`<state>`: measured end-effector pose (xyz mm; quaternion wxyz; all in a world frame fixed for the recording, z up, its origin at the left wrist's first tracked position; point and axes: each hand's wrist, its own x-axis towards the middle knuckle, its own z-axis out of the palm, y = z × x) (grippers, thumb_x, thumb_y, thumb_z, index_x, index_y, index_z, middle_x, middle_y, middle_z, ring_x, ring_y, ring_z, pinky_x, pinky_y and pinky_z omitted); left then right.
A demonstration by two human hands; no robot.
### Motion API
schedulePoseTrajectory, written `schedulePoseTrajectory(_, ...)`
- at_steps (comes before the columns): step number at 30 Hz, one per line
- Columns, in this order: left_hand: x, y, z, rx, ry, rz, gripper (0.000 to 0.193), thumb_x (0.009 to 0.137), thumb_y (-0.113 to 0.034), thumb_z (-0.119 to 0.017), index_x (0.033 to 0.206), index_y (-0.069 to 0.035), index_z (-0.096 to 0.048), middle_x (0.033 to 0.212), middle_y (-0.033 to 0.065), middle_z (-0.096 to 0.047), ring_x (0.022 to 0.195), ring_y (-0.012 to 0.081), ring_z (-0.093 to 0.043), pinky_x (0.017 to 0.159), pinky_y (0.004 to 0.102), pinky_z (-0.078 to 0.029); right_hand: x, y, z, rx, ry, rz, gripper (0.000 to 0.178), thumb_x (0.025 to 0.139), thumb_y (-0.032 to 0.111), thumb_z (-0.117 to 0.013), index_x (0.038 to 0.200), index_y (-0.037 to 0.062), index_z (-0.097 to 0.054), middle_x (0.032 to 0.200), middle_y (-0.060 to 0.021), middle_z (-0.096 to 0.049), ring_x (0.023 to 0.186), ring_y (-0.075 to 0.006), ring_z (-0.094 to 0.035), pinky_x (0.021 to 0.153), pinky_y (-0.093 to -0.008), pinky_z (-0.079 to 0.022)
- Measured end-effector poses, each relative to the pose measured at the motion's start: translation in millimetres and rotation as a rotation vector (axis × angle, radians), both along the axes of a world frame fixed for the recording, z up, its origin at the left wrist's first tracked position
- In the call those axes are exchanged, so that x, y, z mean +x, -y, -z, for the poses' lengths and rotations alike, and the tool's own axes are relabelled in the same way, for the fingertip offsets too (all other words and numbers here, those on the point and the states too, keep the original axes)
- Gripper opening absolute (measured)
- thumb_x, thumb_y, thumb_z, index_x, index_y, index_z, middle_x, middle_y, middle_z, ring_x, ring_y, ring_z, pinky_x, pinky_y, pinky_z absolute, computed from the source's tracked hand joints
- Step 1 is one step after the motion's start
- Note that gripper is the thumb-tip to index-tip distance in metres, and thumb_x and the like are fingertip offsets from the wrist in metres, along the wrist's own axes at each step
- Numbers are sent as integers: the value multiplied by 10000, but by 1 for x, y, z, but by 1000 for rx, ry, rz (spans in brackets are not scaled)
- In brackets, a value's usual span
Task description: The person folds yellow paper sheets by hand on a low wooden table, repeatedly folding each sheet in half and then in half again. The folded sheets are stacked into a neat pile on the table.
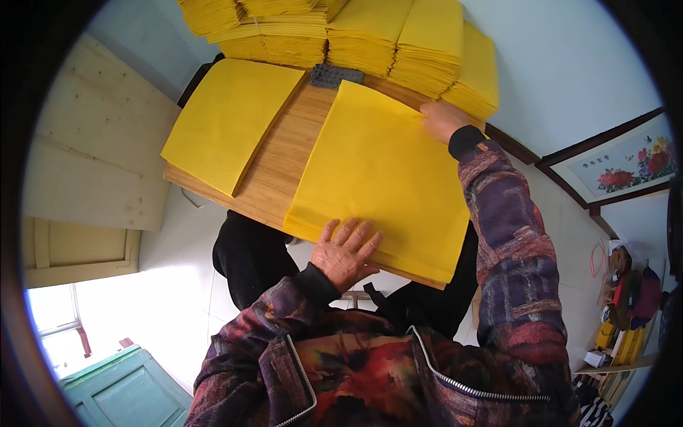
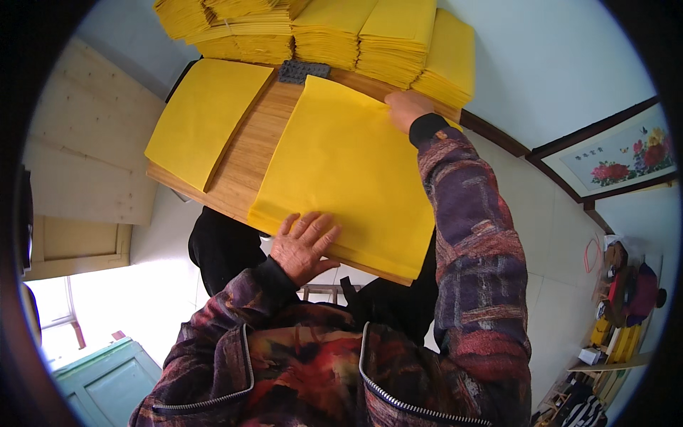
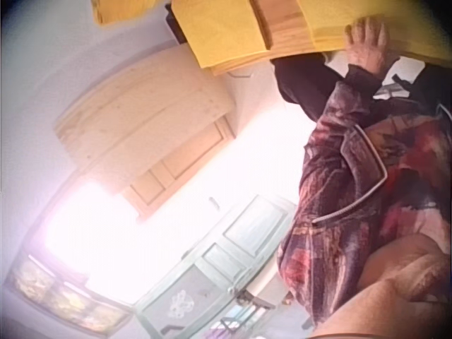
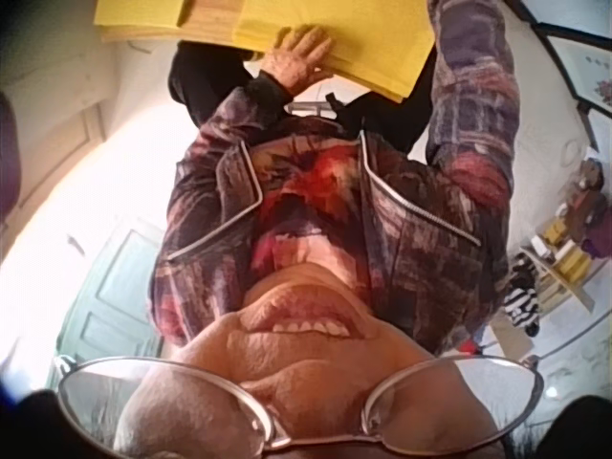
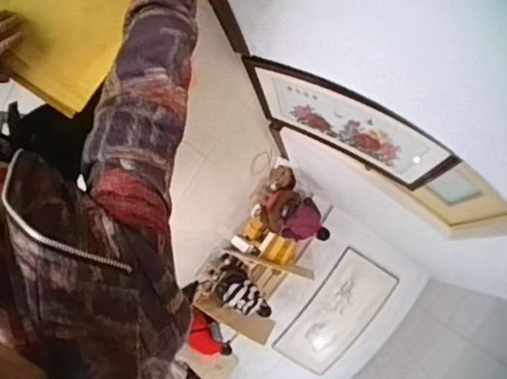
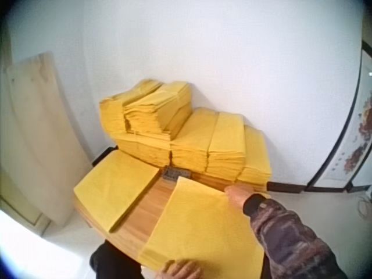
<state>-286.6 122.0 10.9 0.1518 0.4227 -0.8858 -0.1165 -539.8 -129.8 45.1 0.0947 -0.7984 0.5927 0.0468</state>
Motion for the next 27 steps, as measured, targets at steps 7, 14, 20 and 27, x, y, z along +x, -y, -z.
schedulePoseTrajectory(7,-6,-5,11,6,19,47,694,703,-380,-758,1303,-138,-508,1409,118,-436,1300,316,-393,1047,486,-319,-7,6,6,-110,-2,-51,169,863,185,-567,951,73,-660,997,-147,-668,982,-352,-616,799,-462,-492)
schedulePoseTrajectory(14,-9,-4,22,-108,-26,17,650,692,-332,-748,1279,-164,-527,1380,99,-474,1244,303,-460,1002,477,-359,-13,11,13,-143,36,-60,188,807,176,-588,934,61,-665,962,-171,-671,942,-363,-629,793,-476,-497)
schedulePoseTrajectory(20,-2,-6,26,-140,-26,21,513,786,-256,-654,1276,-185,-520,1401,75,-464,1275,257,-444,1035,440,-340,-13,8,9,-67,57,-27,218,805,213,-646,919,27,-642,974,-185,-649,957,-374,-603,803,-471,-478)
schedulePoseTrajectory(27,2,-13,28,-92,-12,64,544,772,-276,-668,1288,-193,-518,1437,74,-432,1310,257,-410,1053,453,-316,-16,-7,0,-52,-47,50,179,811,114,-583,928,21,-682,978,-193,-664,966,-368,-623,818,-452,-501)
